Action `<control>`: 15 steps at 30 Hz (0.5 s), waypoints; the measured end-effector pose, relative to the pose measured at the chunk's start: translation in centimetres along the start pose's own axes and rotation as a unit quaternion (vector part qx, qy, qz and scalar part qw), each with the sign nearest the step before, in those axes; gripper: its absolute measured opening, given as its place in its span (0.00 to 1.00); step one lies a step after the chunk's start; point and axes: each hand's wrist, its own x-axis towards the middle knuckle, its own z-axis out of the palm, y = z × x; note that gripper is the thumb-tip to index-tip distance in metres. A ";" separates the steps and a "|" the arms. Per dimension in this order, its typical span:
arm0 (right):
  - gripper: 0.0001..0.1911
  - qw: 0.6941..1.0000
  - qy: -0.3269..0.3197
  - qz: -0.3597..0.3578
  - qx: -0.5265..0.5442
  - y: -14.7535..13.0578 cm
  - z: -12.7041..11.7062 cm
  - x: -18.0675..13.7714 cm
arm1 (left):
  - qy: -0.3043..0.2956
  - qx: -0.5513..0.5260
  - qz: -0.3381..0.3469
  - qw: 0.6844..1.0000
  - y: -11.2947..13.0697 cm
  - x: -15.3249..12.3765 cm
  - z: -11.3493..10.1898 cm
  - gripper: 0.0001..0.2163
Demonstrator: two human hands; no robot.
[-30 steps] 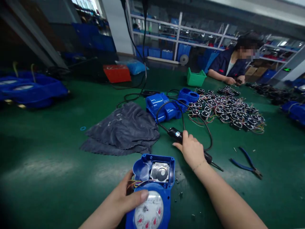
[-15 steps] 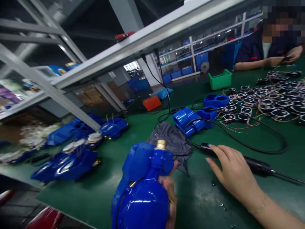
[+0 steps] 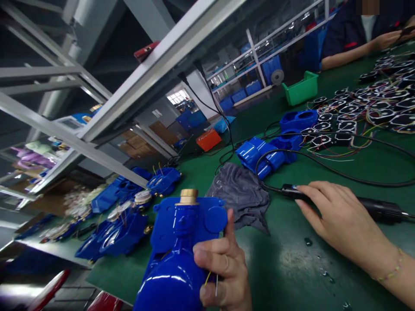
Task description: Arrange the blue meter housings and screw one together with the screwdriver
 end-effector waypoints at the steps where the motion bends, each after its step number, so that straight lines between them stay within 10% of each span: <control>1: 0.19 1.000 -0.002 0.003 -0.001 0.0 -0.1 0.1 | 0.043 0.010 -0.004 0.999 0.0 -0.1 0.5 0.33; 8: 0.18 1.000 0.000 0.009 -0.001 0.1 -0.5 0.4 | 0.258 0.200 -0.134 0.936 1.5 -0.6 3.5 0.49; 15: 0.17 1.000 -0.002 0.001 -0.002 0.2 -0.5 0.4 | 0.292 0.257 -0.160 0.907 -0.3 0.0 3.6 0.52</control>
